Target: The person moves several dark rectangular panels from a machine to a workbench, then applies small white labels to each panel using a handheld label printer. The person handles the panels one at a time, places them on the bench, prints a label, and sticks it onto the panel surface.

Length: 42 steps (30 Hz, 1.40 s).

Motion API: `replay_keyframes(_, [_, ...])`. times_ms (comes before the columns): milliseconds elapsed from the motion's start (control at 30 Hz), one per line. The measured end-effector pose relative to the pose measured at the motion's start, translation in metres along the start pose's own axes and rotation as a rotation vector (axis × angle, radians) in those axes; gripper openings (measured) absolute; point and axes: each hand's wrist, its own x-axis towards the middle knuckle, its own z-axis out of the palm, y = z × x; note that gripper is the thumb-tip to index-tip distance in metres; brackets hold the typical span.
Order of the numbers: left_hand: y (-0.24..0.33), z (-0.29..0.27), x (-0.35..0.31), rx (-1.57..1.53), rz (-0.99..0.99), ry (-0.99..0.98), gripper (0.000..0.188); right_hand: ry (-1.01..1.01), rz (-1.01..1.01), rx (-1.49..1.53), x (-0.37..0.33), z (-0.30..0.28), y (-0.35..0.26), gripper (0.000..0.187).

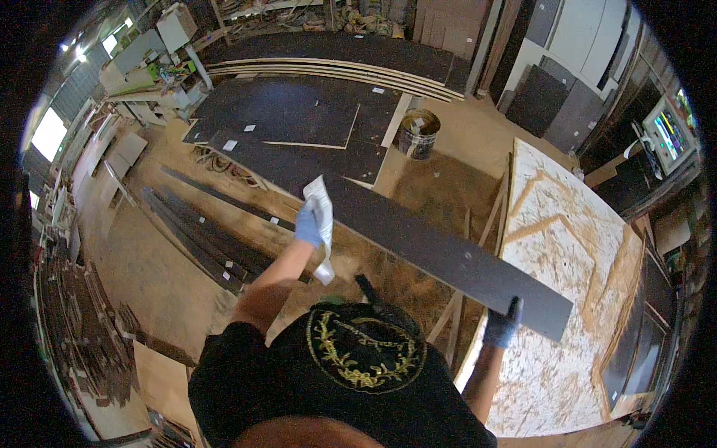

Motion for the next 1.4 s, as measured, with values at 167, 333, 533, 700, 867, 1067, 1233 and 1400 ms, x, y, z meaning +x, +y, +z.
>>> replay_keyframes(167, [-0.014, 0.046, 0.137, -0.148, -0.125, 0.002, 0.028, -0.022, 0.06, -0.017, 0.074, 0.133, 0.093, 0.051])
replay_keyframes(333, [-0.022, 0.057, 0.255, -0.17, -0.204, -0.129, 0.03, -0.022, 0.239, -0.008, 0.165, 0.224, 0.177, 0.045])
replay_keyframes(533, [0.016, 0.081, 0.342, 0.065, -0.289, -0.132, 0.029, -0.054, 0.664, -0.071, 0.281, 0.36, 0.268, 0.041])
replay_keyframes(700, [-0.021, 0.148, 0.334, 0.673, -0.253, -0.366, 0.022, -0.25, 0.638, -0.138, 0.417, 0.44, 0.345, 0.044])
replay_keyframes(867, [-0.102, 0.24, 0.335, 0.512, -0.393, -0.413, 0.024, -0.525, 0.497, -0.522, 0.492, 0.396, 0.329, 0.045])
replay_keyframes(1067, [-0.221, 0.388, 0.39, 0.691, -0.378, -0.744, 0.028, -0.505, 0.612, -0.194, 0.558, 0.297, 0.18, 0.065])
replay_keyframes(1233, [-0.354, 0.5, 0.431, 0.536, -0.545, -0.828, 0.026, -0.421, 0.306, -0.304, 0.62, 0.245, 0.087, 0.047])
replay_keyframes(1400, [-0.442, 0.598, 0.452, 0.614, -0.643, -0.96, 0.023, -0.107, 0.023, -0.578, 0.684, 0.23, 0.034, 0.027])
